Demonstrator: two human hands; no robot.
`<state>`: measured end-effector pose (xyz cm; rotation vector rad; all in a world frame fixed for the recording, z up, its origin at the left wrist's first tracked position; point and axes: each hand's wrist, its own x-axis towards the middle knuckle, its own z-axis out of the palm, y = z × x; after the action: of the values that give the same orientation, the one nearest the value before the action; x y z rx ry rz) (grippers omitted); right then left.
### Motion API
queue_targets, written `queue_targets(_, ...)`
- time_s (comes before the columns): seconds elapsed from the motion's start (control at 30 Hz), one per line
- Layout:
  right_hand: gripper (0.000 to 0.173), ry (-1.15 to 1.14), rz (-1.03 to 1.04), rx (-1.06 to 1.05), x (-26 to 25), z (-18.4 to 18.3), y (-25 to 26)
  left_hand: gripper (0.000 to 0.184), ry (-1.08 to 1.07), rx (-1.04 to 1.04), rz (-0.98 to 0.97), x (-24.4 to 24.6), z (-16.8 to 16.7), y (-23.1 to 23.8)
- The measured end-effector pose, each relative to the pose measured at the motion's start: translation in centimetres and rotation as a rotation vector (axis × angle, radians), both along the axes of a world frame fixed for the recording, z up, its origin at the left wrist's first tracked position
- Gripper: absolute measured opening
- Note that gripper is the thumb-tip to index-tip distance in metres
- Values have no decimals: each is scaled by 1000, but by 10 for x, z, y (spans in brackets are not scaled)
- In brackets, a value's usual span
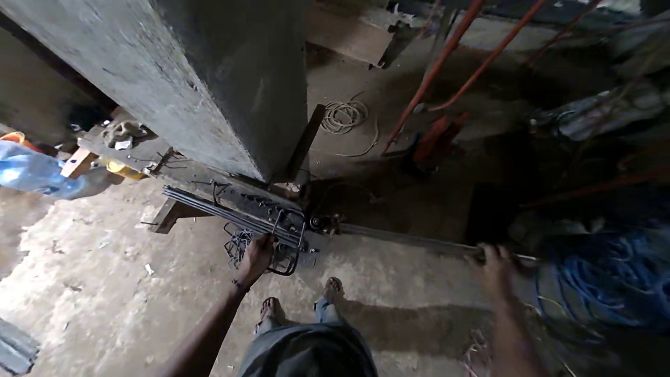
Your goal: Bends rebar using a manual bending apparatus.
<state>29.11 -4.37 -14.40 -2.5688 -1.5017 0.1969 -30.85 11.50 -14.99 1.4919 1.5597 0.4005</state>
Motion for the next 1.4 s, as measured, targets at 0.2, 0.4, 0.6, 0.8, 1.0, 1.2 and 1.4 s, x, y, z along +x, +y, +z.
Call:
queue_targets(0.2,33,-44,-157,-222,-57,-12,-114,35,23,47,-65,-3,3,5)
queue_targets(0.4,59,113,-283,-334,-168,-7,-209,38,52,-1,-117,-4,14,8)
queue_targets(0.6,53,189,-372,-419,-292,-6,-268,38,81,1,-146,-7,26,11)
queue_targets(0.8,48,63,-404,-343,-300,-4,-271,49,420,485,-228,-5,50,-18)
queue_targets(1.0,50,71,-422,-374,-301,-4,-271,47,552,358,-448,14,39,-54)
queue_targets(1.2,46,48,-427,-353,-300,-10,-272,31,382,391,-277,21,23,-61)
queue_targets(1.4,45,38,-448,-348,-304,-18,-270,35,505,338,-371,23,45,-54)
